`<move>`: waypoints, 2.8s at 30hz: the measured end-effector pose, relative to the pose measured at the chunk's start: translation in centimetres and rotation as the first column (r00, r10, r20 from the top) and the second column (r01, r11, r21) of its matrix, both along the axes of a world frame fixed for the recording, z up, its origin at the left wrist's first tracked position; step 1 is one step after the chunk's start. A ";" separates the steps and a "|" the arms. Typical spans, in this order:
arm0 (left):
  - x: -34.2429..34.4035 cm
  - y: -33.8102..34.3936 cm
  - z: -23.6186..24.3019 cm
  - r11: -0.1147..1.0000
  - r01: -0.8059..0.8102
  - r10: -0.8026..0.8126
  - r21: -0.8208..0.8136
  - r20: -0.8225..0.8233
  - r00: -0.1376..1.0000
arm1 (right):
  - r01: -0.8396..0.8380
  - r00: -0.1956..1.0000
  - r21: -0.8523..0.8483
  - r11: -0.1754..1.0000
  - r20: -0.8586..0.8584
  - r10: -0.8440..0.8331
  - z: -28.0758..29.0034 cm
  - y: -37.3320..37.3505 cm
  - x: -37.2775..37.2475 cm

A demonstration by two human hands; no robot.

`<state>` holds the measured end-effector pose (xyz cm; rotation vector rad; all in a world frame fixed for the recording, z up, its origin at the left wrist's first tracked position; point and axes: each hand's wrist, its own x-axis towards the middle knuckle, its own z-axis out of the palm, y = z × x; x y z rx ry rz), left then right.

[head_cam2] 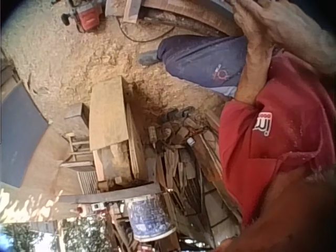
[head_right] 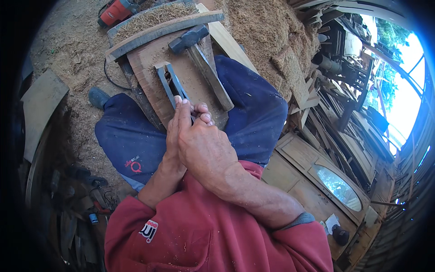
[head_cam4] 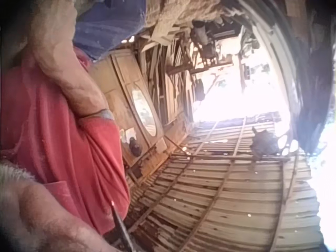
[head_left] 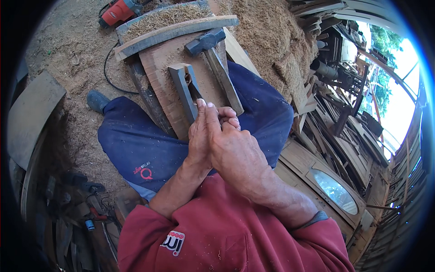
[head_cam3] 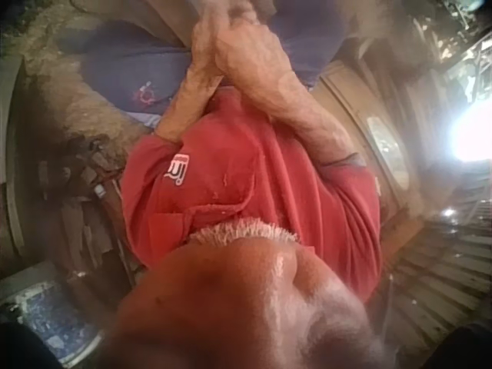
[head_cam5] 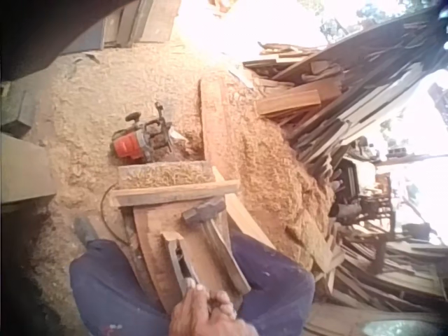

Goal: The person uses a hammer to tap a chisel into a piece of wood, then uses a pencil to mark a line on another wooden plank.

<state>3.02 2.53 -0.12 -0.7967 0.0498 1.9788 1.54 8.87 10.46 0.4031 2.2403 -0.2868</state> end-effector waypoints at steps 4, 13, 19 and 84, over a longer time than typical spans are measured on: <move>0.0 -0.2 -1.8 0.993 -0.100 0.096 0.063 0.075 0.993 | -0.016 0.999 -0.068 0.998 -0.050 0.013 -1.8 0.3 -1.3; 1.6 -0.6 -0.4 0.998 -0.043 0.036 -0.035 -0.172 0.985 | -0.102 0.993 -0.008 0.995 -0.065 0.102 -0.7 -0.3 -0.3; 2.0 -0.6 0.9 0.995 0.089 -0.093 -0.053 -0.081 0.992 | -0.068 0.994 -0.020 0.997 -0.089 0.066 1.2 -0.5 3.1; -1.6 0.6 1.2 0.963 0.025 -0.131 -0.269 -0.385 0.914 | -0.214 0.973 0.083 0.973 0.100 0.206 1.5 -0.4 -3.9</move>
